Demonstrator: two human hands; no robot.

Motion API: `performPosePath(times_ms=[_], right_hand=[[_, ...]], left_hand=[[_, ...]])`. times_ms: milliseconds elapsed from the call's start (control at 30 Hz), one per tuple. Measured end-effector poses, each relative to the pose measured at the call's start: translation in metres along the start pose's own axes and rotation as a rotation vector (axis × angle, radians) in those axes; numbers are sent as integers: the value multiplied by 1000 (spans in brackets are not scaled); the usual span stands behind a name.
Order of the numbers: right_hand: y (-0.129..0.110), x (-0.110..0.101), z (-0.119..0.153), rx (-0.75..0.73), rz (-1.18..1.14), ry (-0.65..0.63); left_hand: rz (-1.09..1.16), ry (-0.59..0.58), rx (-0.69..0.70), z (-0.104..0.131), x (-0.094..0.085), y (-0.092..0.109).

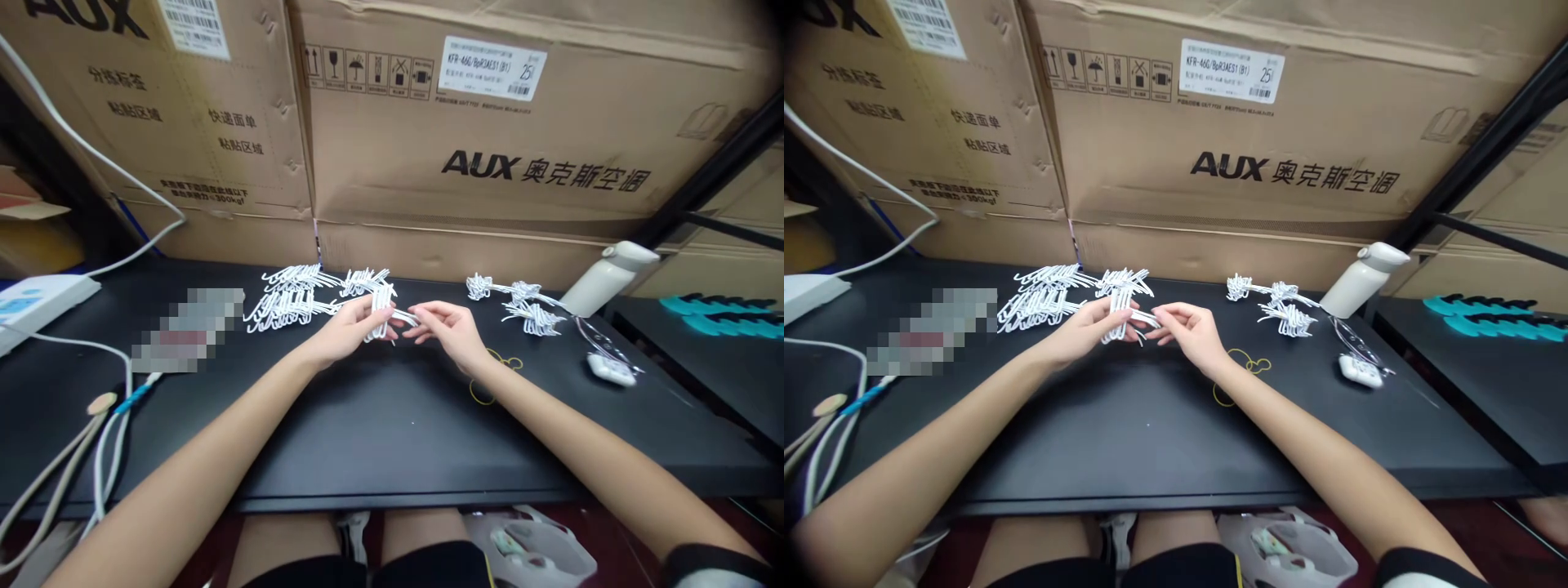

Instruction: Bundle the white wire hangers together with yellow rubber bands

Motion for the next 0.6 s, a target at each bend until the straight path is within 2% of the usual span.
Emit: performPosePath(times_ms=[100, 167, 200, 300, 400, 500, 600], right_hand=[[10, -10, -8, 32, 23, 95], [18, -6, -17, 81, 152, 39], [20, -1, -23, 94, 259, -11], [19, 17, -34, 55, 595, -141], [14, 33, -38, -14, 804, -213], [10, 38, -36, -40, 891, -238], [9, 34, -32, -10, 843, -265]], left_hand=[[131, 201, 61, 4, -28, 8], [235, 286, 82, 7, -43, 9], [271, 289, 70, 7, -46, 8], [262, 188, -60, 5, -41, -1], [132, 79, -203, 6, -30, -9], [24, 51, -252, 8, -26, -11], [-58, 35, -270, 9, -24, -9]])
Point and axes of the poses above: each hand's wrist, its own z-axis away from the middle knuckle, its own x-axis out of the palm, y = z × x, the point moved 9 cm from there along -z, towards the middle knuckle, and after that the axes turned 12 degrees about -y, right-handed, at the moved point
